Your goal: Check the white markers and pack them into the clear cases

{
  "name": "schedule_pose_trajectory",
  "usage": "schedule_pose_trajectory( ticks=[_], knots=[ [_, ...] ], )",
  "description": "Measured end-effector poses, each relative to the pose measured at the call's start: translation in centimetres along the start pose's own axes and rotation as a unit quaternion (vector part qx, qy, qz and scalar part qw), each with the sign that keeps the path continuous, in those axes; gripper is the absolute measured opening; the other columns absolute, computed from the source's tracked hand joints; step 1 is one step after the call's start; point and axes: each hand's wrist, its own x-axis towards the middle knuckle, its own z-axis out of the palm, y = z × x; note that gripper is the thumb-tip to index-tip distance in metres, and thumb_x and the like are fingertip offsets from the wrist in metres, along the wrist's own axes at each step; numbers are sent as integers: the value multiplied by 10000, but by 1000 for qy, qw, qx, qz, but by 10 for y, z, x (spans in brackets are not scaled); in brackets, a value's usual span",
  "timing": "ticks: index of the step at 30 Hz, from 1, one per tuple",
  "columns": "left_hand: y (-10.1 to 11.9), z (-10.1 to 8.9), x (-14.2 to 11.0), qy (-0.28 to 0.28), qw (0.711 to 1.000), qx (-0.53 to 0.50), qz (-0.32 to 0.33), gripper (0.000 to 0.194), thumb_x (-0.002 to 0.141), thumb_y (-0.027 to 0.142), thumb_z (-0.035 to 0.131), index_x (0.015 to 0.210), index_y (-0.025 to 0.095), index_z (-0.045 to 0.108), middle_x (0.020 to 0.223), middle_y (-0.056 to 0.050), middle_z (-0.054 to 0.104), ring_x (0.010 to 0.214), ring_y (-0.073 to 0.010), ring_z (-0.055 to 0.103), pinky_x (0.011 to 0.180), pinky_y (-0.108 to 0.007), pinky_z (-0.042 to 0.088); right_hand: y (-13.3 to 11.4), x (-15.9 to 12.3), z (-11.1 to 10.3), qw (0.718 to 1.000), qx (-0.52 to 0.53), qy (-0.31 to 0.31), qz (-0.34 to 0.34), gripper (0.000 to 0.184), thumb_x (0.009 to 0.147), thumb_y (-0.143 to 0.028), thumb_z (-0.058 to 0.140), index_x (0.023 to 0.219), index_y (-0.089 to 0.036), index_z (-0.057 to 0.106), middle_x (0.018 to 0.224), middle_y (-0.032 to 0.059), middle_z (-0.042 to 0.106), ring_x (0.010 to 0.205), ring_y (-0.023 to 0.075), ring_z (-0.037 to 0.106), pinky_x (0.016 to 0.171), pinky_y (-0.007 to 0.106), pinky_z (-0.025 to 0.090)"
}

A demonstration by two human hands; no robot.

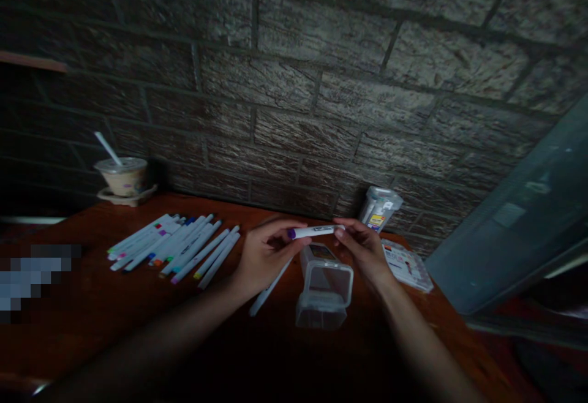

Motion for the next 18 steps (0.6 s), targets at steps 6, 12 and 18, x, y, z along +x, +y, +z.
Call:
schedule_pose_trajectory(
  ticks=[6, 12, 18],
  knots=[
    [30, 9, 34, -4, 993, 29, 114, 127, 850, 171, 815, 962, 190, 759, 938, -44, 743, 767, -131, 702, 653, -212, 554, -41, 16, 6, 957, -167, 22, -234, 282, 788, -248, 886, 1060, -297, 830, 1156, 68, 788, 1091, 261, 700, 988, 443, 529],
    [57, 15, 64, 30, 966, 83, 244, 145, 822, 118, 828, 915, 169, 731, 822, -3, 717, 631, -86, 625, 580, -179, 501, -87, 35, 25, 868, -271, -49, -413, 196, 903, -180, 767, 1088, -239, 788, 943, 69, 778, 887, 241, 690, 764, 379, 547],
    [56, 13, 73, 36, 949, 95, 297, 211, 800, 78, 845, 959, 157, 731, 872, -12, 702, 664, -85, 619, 617, -182, 526, -91, 46, 34, 851, -268, -87, -443, 224, 927, -194, 738, 1148, -230, 746, 931, 66, 748, 871, 237, 668, 763, 370, 532]
  ],
)
